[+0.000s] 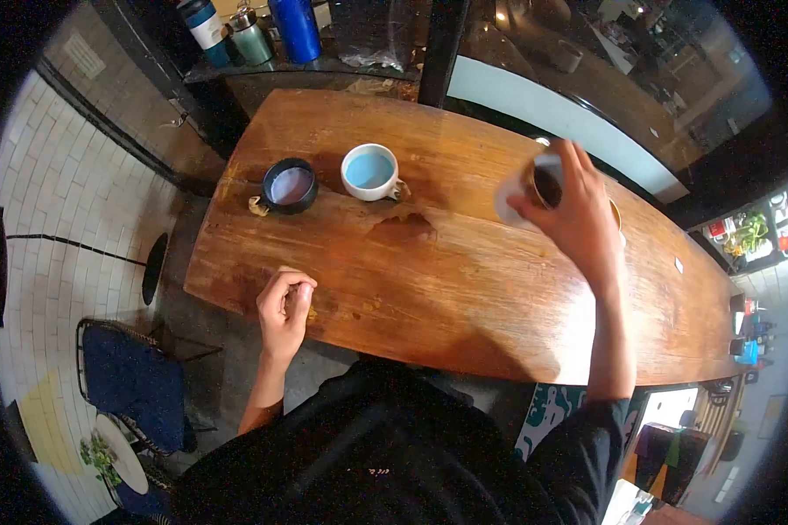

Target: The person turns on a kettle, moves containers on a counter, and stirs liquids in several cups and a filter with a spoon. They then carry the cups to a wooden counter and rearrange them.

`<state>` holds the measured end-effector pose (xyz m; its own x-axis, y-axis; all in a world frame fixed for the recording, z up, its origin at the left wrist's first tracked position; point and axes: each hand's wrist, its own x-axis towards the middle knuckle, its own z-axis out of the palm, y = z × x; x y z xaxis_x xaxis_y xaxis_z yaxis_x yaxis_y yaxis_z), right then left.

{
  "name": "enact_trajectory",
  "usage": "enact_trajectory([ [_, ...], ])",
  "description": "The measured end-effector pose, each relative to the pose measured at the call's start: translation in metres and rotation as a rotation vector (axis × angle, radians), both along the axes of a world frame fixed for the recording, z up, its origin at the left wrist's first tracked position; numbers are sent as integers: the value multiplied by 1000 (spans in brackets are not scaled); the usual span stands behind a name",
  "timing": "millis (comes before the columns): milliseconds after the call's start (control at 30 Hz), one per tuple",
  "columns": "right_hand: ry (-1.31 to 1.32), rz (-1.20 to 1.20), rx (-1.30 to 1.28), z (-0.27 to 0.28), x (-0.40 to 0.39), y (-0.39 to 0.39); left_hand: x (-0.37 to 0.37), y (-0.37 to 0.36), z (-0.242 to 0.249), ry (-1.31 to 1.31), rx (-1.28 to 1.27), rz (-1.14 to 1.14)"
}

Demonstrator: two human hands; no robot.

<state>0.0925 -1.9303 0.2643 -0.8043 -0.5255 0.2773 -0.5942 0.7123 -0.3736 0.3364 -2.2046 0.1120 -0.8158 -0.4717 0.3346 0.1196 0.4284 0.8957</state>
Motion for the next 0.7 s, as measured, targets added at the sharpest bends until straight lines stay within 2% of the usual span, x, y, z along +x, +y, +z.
enact_trajectory([
  [133, 162, 313, -22, 31, -31, -76, 4, 3, 9, 13, -68, -30],
  [267, 139, 476, -6, 27, -58, -167, 12, 9, 13, -104, 46, -57],
  [367, 150, 518, 67, 5, -69, -225, 10, 3, 2, -15, -79, -107],
  [467, 138, 525, 143, -22, -76, -266, 13, 2, 3, -73, -24, -99],
  [700, 32, 538, 262, -60, -81, -296, 17, -4, 3, -94, 13, -112],
])
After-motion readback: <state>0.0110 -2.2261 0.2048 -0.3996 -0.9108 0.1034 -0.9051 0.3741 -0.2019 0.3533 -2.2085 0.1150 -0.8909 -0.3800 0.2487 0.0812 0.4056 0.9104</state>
